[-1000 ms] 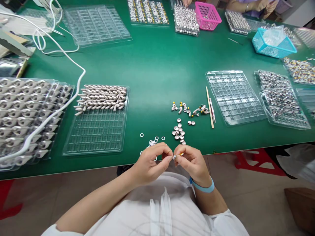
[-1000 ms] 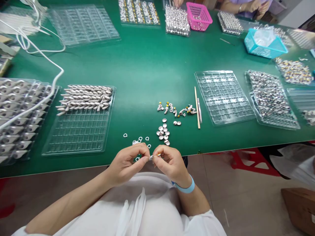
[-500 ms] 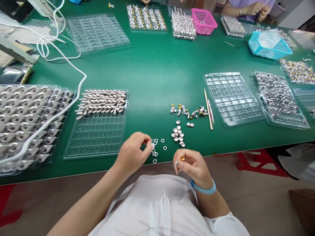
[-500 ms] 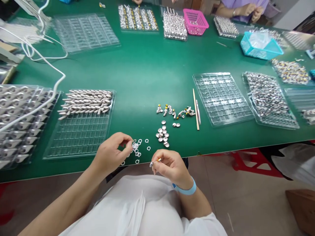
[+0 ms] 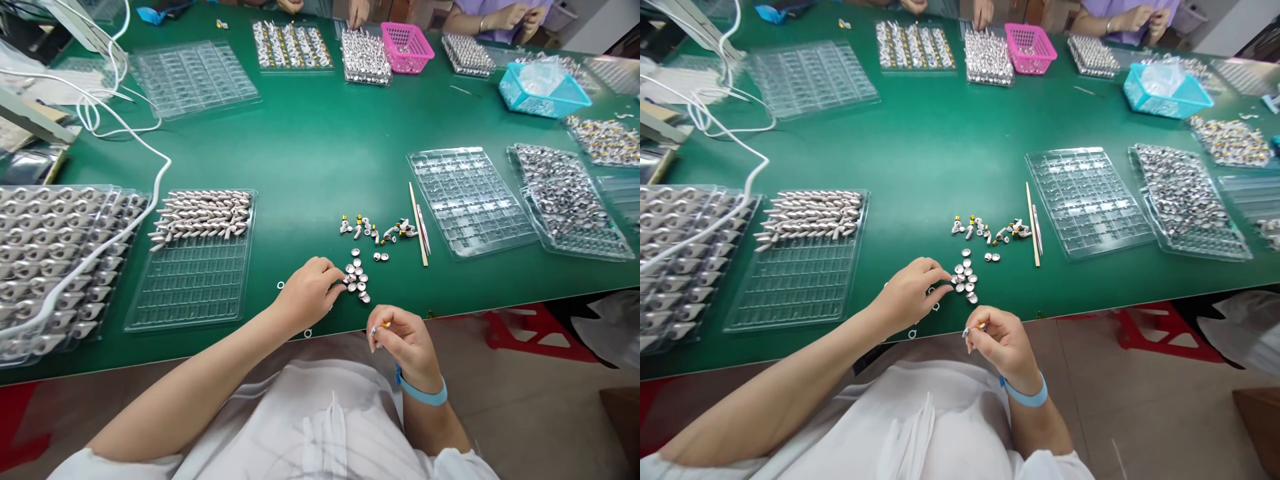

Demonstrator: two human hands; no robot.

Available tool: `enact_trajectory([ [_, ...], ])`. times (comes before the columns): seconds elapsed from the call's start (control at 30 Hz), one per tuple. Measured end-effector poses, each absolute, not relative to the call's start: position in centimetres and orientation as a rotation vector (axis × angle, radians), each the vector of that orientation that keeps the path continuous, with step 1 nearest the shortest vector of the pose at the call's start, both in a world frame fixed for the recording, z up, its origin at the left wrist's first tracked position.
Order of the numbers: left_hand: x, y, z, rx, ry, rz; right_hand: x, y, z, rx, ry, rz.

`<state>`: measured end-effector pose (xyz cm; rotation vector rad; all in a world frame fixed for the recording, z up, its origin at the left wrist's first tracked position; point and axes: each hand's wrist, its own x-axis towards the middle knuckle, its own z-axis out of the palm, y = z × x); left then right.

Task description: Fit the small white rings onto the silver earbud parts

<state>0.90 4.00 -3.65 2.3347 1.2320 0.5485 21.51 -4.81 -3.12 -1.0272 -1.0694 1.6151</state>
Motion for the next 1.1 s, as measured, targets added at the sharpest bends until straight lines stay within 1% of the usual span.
enact_trajectory([
  [0.17,1.8,5.3,-4.4,2.296,1.245,0.446,21.8,-5.0,-3.4,-1.024,-1.074,1.599],
  [0.4,1.1,5.4,-4.3,2.326,1.233,0.559,21.7,-4.9,-3.5,-1.002,-1.166,1.586],
  [0.5,0.5,4.7,-3.6,2.214,1.192,0.662,21.7,-4.7,-3.3,-1.082,-1.264,1.432],
  [0.6,0.2,3.6,-2.5,2.011,1.174,0.648,21.5,-4.3,-3.1,-1.155,-1.447,1.143],
  [0.7,0.2,2.6,-1.6,1.855,1.119,0.597,21.2,-3.7,-2.8,-1.062,-1.674,0.959],
  [0.87,0.5,1.9,-1.2,1.698,1.064,0.588,20.4,-2.9,-2.6,-0.934,-1.920,0.834],
  [1.1,0.4,1.4,-2.0,1.627,1.080,0.720,19.5,-3.3,-3.1,-0.995,-1.895,0.794],
])
